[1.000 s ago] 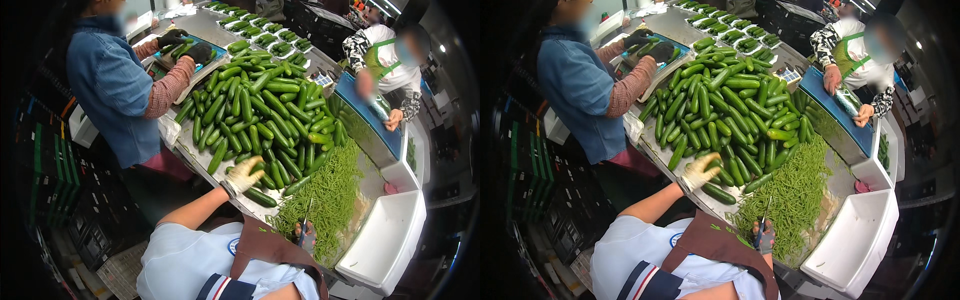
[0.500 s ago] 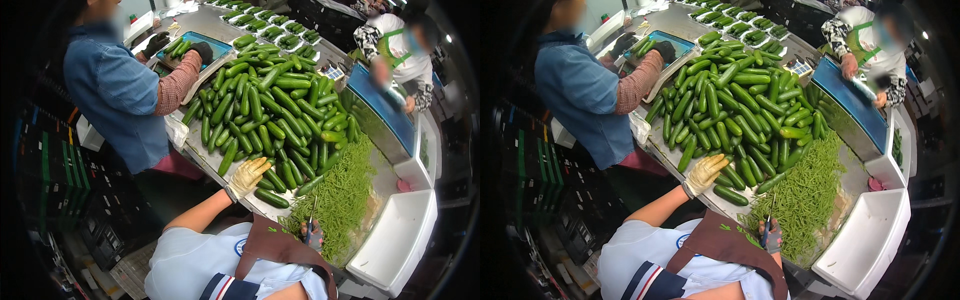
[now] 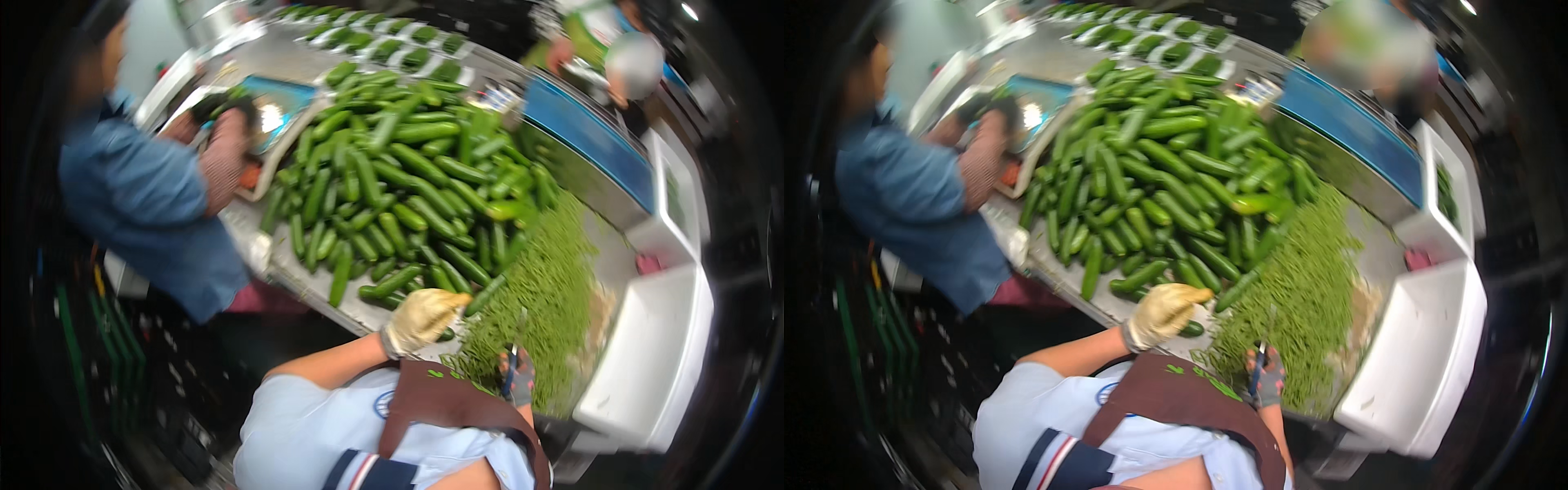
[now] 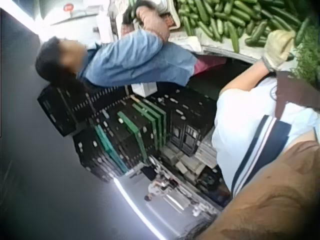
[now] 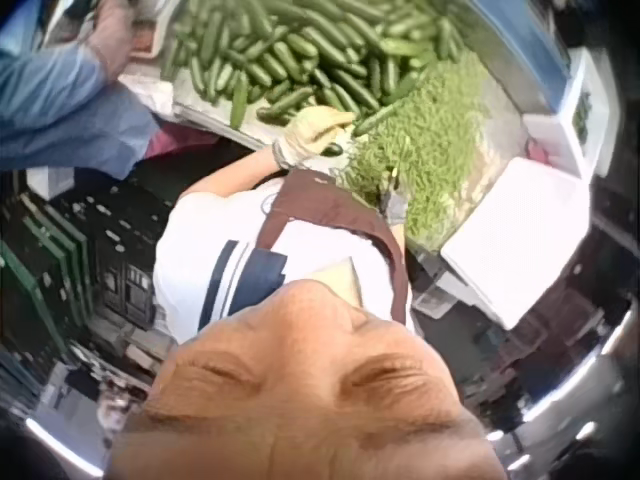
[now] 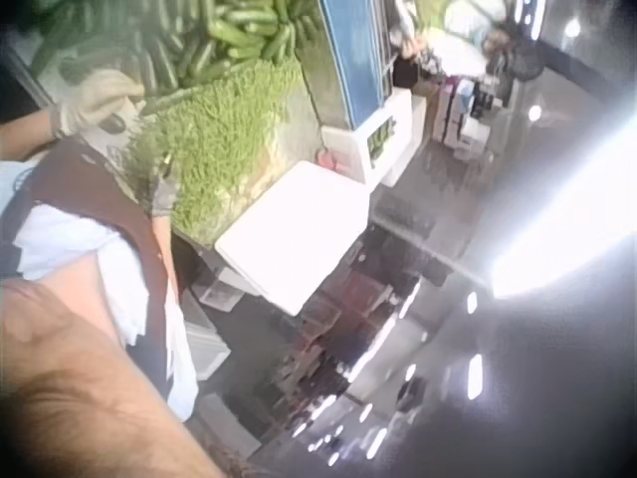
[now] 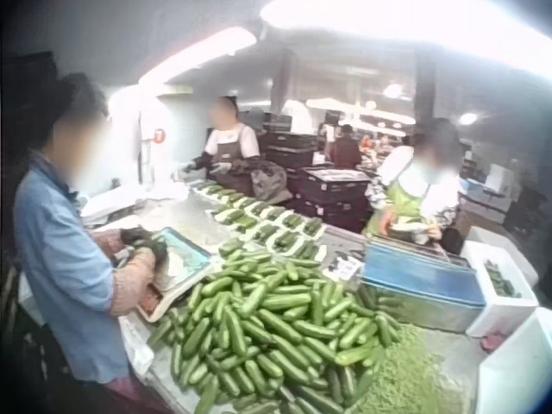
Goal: The person repeatedly picks up cucumbers from a large pile on a stainless steel table, trims both ends with a small knife, and places the trimmed cucumbers into a white styrofoam container. The person wears gloves and an apron while working at a busy processing station with other workers nearby.
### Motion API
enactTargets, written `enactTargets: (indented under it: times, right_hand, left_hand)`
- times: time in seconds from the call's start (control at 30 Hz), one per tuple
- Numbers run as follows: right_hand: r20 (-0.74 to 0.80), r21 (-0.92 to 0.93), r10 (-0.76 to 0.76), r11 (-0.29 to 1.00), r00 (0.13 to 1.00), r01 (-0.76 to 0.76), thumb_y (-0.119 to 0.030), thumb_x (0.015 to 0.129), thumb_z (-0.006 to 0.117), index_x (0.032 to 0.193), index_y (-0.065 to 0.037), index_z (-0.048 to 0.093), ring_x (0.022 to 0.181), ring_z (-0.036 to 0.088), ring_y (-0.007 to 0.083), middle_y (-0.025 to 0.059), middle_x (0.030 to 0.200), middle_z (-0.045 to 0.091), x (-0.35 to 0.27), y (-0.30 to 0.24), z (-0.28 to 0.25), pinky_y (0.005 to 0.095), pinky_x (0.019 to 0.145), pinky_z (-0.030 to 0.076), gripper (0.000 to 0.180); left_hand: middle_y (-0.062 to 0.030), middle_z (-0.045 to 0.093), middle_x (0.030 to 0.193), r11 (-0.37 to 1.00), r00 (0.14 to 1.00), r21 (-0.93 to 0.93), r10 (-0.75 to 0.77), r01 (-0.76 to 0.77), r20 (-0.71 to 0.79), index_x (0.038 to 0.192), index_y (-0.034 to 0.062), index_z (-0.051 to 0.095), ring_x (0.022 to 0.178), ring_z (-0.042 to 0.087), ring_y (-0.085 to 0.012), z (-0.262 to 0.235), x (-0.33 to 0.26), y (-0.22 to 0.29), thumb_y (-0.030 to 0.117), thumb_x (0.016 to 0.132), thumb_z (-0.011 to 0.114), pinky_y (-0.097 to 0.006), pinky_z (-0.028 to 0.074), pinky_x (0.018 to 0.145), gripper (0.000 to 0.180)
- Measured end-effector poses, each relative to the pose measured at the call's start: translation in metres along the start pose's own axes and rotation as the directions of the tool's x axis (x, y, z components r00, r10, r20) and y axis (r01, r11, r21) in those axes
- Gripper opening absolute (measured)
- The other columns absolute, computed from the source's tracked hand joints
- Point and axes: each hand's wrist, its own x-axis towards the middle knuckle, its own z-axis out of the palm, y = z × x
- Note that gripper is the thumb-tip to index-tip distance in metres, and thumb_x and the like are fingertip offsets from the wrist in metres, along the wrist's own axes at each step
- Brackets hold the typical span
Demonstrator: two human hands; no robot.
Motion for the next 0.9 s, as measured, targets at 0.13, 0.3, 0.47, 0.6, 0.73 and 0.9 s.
enactTargets:
  times: [0.13,0.3,0.47,0.6,0.73,0.9]
  right_hand:
    - [0.181,0.139,0.367,0.909,0.912,-0.394,-0.042,0.087,0.043,0.1,-0.006,0.051,0.056,0.059,0.0211,0.0152,0.082,0.061,0.018,-0.022,-0.039,0.0285,0.033,0.043,0.04]
    - [0.384,0.001,0.556,0.798,0.738,-0.602,-0.039,0.081,0.053,0.087,-0.006,0.048,0.059,0.054,0.0224,0.0097,0.077,0.053,0.05,-0.03,-0.06,0.0389,0.051,0.046,0.034]
    - [0.354,0.061,0.511,0.823,0.783,-0.565,-0.037,0.083,0.049,0.082,-0.014,0.051,0.056,0.051,0.0193,0.0104,0.076,0.054,0.035,-0.01,0.02,0.033,0.047,0.044,0.023]
    - [0.031,-0.227,0.278,0.937,0.96,-0.265,-0.027,0.088,0.04,0.091,-0.019,0.05,0.056,0.052,0.0161,0.016,0.084,0.057,0.016,0.007,0.046,0.0241,0.041,0.043,0.013]
    - [-0.052,-0.54,-0.067,0.841,0.996,0.029,-0.022,0.088,0.042,0.103,-0.007,0.045,0.058,0.055,0.0194,0.0183,0.084,0.058,0.005,0.011,0.056,0.0259,0.051,0.048,0.021]
    - [-0.035,-0.626,-0.256,0.759,0.966,0.179,-0.026,0.086,0.045,0.095,-0.01,0.047,0.059,0.054,0.0245,0.022,0.083,0.055,0.006,0.002,0.014,0.0267,0.051,0.048,0.019]
  left_hand:
    - [-0.0138,0.059,0.096,0.99,0.975,0.138,0.046,-0.016,-0.218,0.106,0.0019,0.055,0.084,0.056,-0.0312,-0.023,0.008,-0.015,0.011,0.081,0.05,-0.039,0.044,0.072,0.027]
    - [-0.0104,0.06,0.096,0.954,0.881,0.262,-0.002,0.143,-0.473,0.104,0.0039,0.055,0.084,0.057,-0.0283,-0.078,-0.011,-0.037,0.012,0.084,0.051,-0.036,0.045,0.074,0.022]
    - [-0.0101,0.06,0.092,0.949,0.871,0.227,-0.084,0.218,-0.483,0.105,0.0056,0.055,0.08,0.056,-0.0268,-0.068,-0.035,-0.043,0.008,0.082,0.051,-0.035,0.044,0.07,0.024]
    - [-0.0094,0.06,0.087,0.979,0.89,0.003,-0.184,0.204,-0.418,0.107,0.0059,0.056,0.078,0.057,-0.0258,-0.037,-0.03,-0.04,0.005,0.079,0.052,-0.035,0.044,0.071,0.028]
    - [-0.0091,0.06,0.084,0.989,0.949,-0.015,-0.148,0.15,-0.278,0.108,0.0053,0.055,0.076,0.056,-0.0255,-0.016,-0.024,-0.031,0.008,0.081,0.05,-0.034,0.044,0.069,0.028]
    - [-0.009,0.06,0.081,0.976,0.992,-0.191,-0.118,0.108,-0.041,0.112,0.0048,0.053,0.073,0.056,-0.0258,0.005,-0.014,-0.022,0.014,0.085,0.048,-0.034,0.044,0.066,0.029]
